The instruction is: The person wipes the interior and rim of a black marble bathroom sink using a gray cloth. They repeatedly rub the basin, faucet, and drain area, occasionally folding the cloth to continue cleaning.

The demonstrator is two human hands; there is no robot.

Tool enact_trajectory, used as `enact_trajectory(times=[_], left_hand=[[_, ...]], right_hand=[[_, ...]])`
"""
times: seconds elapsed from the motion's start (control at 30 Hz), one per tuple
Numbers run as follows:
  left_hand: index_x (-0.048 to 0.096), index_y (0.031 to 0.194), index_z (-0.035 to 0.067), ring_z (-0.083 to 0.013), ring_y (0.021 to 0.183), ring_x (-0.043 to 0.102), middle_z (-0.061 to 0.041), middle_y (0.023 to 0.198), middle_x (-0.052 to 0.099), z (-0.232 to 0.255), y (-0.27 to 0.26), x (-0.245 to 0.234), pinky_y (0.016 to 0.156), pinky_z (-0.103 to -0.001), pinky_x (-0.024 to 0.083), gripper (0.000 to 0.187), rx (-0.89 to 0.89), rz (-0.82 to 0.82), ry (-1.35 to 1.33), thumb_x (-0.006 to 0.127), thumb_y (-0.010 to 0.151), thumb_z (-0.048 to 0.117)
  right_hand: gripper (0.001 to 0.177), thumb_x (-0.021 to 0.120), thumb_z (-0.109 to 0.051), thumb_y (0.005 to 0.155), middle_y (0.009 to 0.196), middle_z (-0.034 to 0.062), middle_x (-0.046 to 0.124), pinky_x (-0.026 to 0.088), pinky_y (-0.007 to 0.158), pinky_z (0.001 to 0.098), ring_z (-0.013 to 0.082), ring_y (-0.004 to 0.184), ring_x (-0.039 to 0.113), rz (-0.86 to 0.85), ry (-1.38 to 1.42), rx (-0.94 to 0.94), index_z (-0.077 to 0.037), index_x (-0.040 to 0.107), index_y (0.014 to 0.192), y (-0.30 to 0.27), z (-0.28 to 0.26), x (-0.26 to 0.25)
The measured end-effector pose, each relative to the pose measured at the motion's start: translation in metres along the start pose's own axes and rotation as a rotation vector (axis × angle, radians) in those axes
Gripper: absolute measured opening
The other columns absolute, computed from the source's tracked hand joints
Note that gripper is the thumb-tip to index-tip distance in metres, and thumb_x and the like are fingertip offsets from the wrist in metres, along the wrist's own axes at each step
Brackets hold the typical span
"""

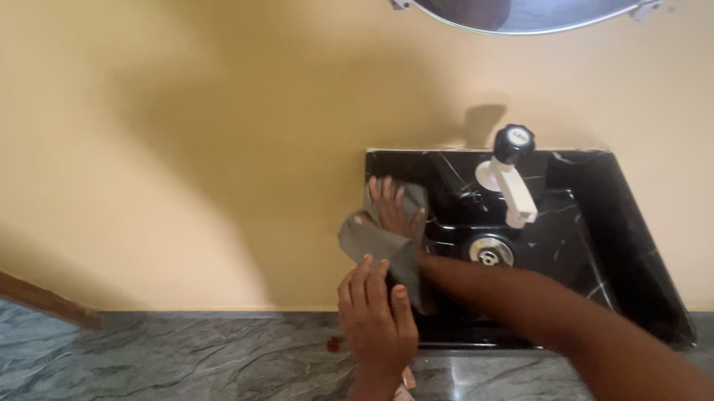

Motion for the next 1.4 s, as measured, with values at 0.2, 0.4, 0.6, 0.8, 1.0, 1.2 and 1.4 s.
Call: enact_trajectory(times=[0.2, 0.4, 0.6, 0.8, 1.0, 1.2, 1.4], left_hand=[[0.065, 0.124, -0.001, -0.0437, 0.124, 0.054, -0.023, 0.136, 0.059, 0.000, 0.004, -0.002, 0.104, -0.054, 0.044, 0.037, -0.001, 0.013, -0.003, 0.050, 0.105, 0.027], [0.064, 0.124, -0.001, -0.0429, 0.123, 0.055, -0.024, 0.134, 0.060, -0.003, 0.004, 0.000, 0.103, -0.053, 0.044, 0.039, -0.027, 0.005, -0.042, 0.047, 0.107, 0.029], [0.056, 0.134, -0.001, -0.0445, 0.128, 0.049, -0.027, 0.141, 0.051, -0.003, 0.001, -0.007, 0.109, -0.055, 0.039, 0.044, -0.013, 0.091, -0.113, 0.040, 0.110, 0.031], [0.047, 0.148, -0.002, -0.0422, 0.143, 0.037, -0.026, 0.154, 0.041, -0.039, -0.020, 0.011, 0.120, -0.053, 0.028, 0.052, -0.128, 0.218, -0.340, 0.035, 0.115, 0.038], [0.047, 0.147, 0.011, -0.0271, 0.135, 0.045, -0.014, 0.149, 0.045, -0.101, -0.044, 0.025, 0.109, -0.044, 0.038, 0.055, -0.604, 0.179, -1.058, 0.033, 0.107, 0.047], [0.071, 0.113, 0.004, -0.0287, 0.108, 0.064, -0.013, 0.115, 0.072, -0.077, -0.033, -0.005, 0.096, -0.041, 0.050, 0.038, -0.383, -0.017, -0.490, 0.046, 0.109, 0.032], [0.075, 0.113, 0.006, -0.0331, 0.118, 0.063, -0.015, 0.120, 0.074, -0.038, -0.024, -0.014, 0.104, -0.044, 0.047, 0.037, -0.184, -0.209, -0.339, 0.046, 0.108, 0.029]], right_hand=[[0.067, 0.050, -0.058, 0.100, 0.176, 0.0033, 0.002, -0.017, 0.114, 0.0747, 0.0522, 0.157, -0.007, 0.312, 0.140, -0.174, -0.034, 0.036, 0.161, 0.016, -0.028, -0.042], [0.060, 0.048, -0.052, 0.105, 0.177, -0.0065, 0.011, -0.020, 0.119, 0.0682, 0.0538, 0.158, -0.005, 0.257, 0.154, -0.231, -0.034, 0.040, 0.161, 0.001, -0.039, -0.060], [0.082, 0.066, -0.054, 0.083, 0.171, 0.0165, -0.007, 0.003, 0.115, 0.0697, 0.0512, 0.155, -0.002, 0.015, 0.227, -0.146, -0.035, 0.036, 0.157, -0.019, -0.044, -0.048], [0.091, 0.073, -0.047, 0.084, 0.168, 0.0285, -0.004, 0.019, 0.122, 0.0642, 0.0583, 0.151, -0.010, -0.345, 0.062, -0.113, -0.033, 0.025, 0.160, -0.090, -0.066, -0.030], [0.091, 0.068, -0.038, 0.098, 0.154, 0.0297, 0.036, 0.028, 0.118, 0.0611, 0.0599, 0.146, 0.012, -0.598, -0.116, -0.153, -0.029, 0.010, 0.167, -0.186, -0.118, -0.062], [0.081, 0.070, -0.028, 0.100, 0.166, 0.0292, 0.027, 0.055, 0.098, 0.0562, 0.0438, 0.137, 0.054, -0.163, -0.633, -0.342, -0.029, 0.025, 0.167, -0.251, -0.121, -0.062], [0.088, 0.080, -0.030, 0.082, 0.166, 0.0156, 0.009, 0.042, 0.103, 0.0651, 0.0509, 0.142, 0.031, -0.033, -0.978, -0.650, -0.040, 0.036, 0.158, -0.285, -0.065, -0.057]])
Point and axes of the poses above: each hand's wrist, its own y-axis towards the middle knuckle, its own x-axis out of the palm, z = x × y, the point moved 5 cm from there along y, towards the middle knuckle
